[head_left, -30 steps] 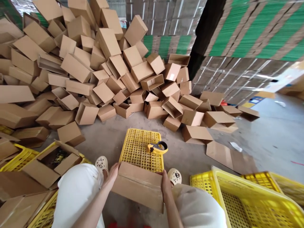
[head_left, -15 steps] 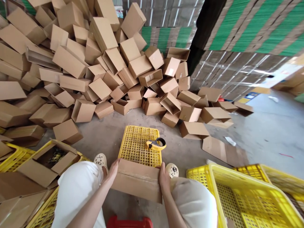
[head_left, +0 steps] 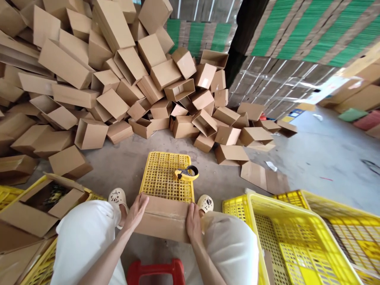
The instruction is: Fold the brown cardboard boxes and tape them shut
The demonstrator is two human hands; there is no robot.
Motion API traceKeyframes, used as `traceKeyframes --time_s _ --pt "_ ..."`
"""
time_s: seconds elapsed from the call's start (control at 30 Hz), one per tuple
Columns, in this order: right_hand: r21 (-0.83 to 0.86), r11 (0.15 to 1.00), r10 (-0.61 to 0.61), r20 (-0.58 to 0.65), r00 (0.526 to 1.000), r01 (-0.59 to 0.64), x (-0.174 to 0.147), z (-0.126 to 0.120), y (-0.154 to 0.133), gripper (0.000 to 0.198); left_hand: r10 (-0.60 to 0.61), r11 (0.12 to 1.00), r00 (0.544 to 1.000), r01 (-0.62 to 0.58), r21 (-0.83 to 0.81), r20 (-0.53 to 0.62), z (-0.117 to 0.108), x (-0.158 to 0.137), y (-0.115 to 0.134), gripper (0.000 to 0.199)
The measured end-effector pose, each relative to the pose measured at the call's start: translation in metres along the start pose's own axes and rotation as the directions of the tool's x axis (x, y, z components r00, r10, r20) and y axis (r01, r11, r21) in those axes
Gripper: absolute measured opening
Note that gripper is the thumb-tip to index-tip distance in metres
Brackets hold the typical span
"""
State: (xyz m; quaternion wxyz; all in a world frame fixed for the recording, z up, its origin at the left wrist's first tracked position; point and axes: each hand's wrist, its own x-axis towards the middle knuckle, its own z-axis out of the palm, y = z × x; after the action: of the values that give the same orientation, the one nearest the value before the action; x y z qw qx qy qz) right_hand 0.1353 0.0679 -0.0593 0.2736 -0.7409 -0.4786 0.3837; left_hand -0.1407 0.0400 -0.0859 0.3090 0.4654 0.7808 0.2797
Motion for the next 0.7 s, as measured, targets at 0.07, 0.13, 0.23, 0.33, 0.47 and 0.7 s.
traceKeyframes --time_s 0.07,0.13,0.23,0.33,0.47,0.7 --pt "-0.055 0.998 0.007 -0.008 1.0 -0.007 0.001 0.001 -0.001 0.066 -0.011 1.0 1.0 0.011 0.012 0.015 0.003 0.001 0.001 0.052" --pt "-0.085 0.996 0.011 0.0 1.0 -0.011 0.003 0.001 -0.001 0.065 -0.031 0.999 0.999 0.031 0.038 0.016 0.006 0.0 0.003 0.054" --pt "-0.114 0.993 0.02 0.022 1.0 -0.017 0.007 0.0 -0.001 0.07 -0.023 0.991 1.0 0.022 0.13 0.005 0.005 -0.003 0.01 0.059" --pt "-0.152 0.986 -0.075 -0.019 0.997 0.072 0.005 0.001 -0.003 0.076 0.111 0.969 0.992 -0.094 0.229 -0.062 0.001 -0.009 0.018 0.065" --pt "-0.374 0.82 -0.451 0.047 0.891 0.434 -0.017 0.007 -0.009 0.073 0.397 0.859 0.916 -0.349 0.375 -0.058 0.002 -0.029 0.024 0.061" --pt "-0.465 0.574 -0.599 0.323 0.732 0.674 -0.052 0.013 -0.006 0.08 0.594 0.688 0.797 -0.575 0.442 0.111 0.023 -0.059 0.027 0.068"
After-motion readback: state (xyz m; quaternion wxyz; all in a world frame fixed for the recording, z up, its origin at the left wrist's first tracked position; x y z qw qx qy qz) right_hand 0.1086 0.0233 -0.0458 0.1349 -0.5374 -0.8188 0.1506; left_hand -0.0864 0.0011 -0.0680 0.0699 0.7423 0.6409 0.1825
